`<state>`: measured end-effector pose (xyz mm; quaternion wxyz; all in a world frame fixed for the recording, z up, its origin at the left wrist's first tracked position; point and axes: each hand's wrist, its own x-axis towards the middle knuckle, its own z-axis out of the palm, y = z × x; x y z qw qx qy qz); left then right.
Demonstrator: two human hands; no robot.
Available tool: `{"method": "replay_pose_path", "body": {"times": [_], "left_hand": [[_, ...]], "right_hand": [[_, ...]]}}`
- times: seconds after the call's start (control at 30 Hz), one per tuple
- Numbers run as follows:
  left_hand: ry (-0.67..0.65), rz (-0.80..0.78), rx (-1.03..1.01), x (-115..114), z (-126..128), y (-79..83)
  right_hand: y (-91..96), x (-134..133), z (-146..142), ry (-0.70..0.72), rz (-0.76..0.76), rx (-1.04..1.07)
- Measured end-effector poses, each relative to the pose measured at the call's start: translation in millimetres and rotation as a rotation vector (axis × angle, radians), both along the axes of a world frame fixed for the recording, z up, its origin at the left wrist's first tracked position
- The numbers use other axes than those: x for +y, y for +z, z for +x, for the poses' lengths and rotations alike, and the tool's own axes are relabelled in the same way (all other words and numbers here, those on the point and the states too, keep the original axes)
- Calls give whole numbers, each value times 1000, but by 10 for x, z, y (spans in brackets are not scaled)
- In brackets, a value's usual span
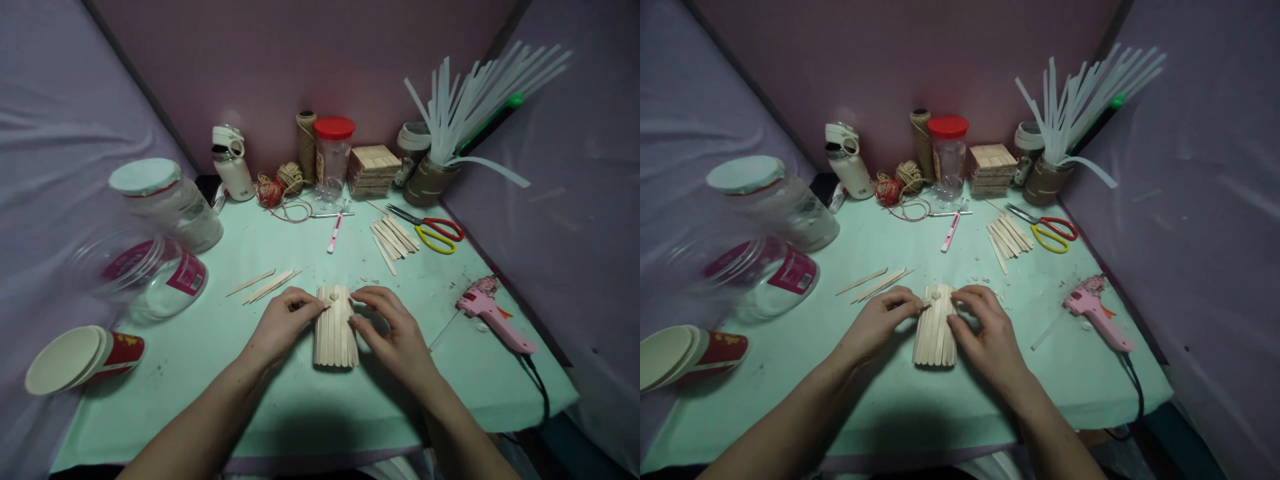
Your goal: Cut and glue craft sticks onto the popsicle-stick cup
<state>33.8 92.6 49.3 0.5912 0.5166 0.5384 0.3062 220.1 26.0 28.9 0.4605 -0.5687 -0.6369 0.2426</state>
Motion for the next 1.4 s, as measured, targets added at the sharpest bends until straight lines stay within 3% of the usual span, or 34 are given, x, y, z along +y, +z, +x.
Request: {"method": "replay_pose_path", "body": {"times": [0.33,0.93,1.4], "left_hand": [[-7,-52,14,70,25,53],[51,-274,-109,21,35,-12],[37,-288,-113,15,53,1]], "right_hand": [[-70,-42,-86,55,-30,21],[-103,-62,-61,72,-53,45],[-111,-62,-53,83,-58,31]]}}
